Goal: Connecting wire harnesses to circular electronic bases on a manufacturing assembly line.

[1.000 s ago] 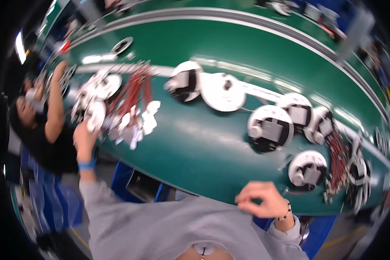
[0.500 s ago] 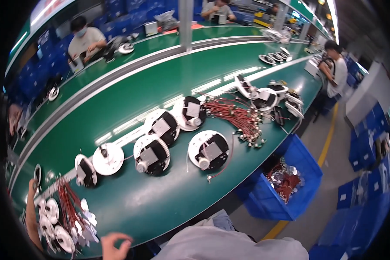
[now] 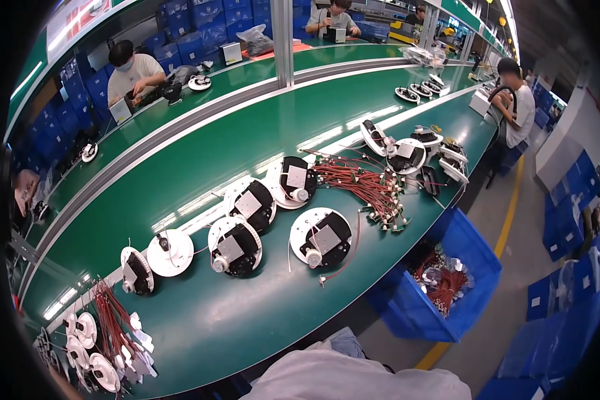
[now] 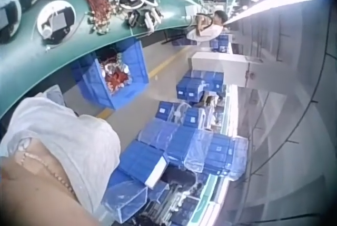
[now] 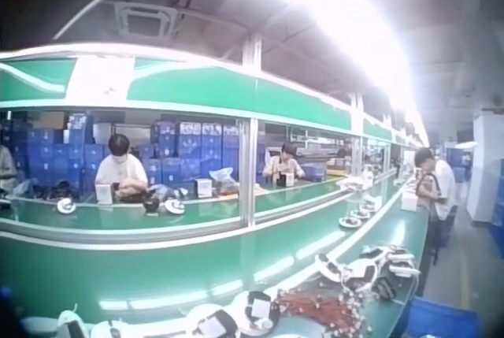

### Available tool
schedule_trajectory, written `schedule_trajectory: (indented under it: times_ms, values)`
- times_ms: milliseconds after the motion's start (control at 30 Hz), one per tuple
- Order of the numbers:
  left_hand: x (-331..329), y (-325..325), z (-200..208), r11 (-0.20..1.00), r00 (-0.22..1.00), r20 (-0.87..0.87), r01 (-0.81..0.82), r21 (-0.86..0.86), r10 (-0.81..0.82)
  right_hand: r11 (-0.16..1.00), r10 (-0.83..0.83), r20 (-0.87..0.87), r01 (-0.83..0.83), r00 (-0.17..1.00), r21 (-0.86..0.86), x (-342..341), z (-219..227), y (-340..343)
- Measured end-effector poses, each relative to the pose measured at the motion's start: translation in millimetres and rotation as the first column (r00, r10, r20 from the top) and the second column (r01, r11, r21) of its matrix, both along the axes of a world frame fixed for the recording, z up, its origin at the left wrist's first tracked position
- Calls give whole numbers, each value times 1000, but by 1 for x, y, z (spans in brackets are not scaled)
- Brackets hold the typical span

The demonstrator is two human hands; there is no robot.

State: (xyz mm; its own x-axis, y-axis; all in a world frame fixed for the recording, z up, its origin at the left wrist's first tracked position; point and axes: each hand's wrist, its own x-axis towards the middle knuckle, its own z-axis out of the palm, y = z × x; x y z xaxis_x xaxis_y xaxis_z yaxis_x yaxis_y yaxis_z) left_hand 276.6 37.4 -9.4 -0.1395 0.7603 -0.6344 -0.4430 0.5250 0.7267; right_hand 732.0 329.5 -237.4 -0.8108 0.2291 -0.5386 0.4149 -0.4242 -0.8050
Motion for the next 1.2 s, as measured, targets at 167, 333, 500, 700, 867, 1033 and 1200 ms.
schedule_trajectory:
  times_ms: [167,333,500,700,867,1033,1200]
  values:
    - [8,-10,-9,999,998,-37,-43,16,43,1000,0,32,0,999,22,-7,-7,5]
    - [14,-30,-17,996,994,-69,-89,3,89,1000,4,71,-5,997,16,-14,-16,-6]
    - [28,-50,-26,988,985,-78,-153,-6,152,999,28,133,-31,991,17,-17,-17,-9]
    - [42,-62,-31,965,956,-129,-261,34,263,993,82,159,-94,984,65,-51,-22,19]
    - [46,-66,-36,950,936,-166,-306,54,311,990,84,187,-103,979,92,-67,-28,25]
    - [54,-69,-39,945,924,-198,-325,48,327,992,62,224,-85,973,95,-66,-33,16]
    - [66,-73,-41,935,911,-218,-354,25,351,993,56,278,-83,959,87,-61,-34,8]
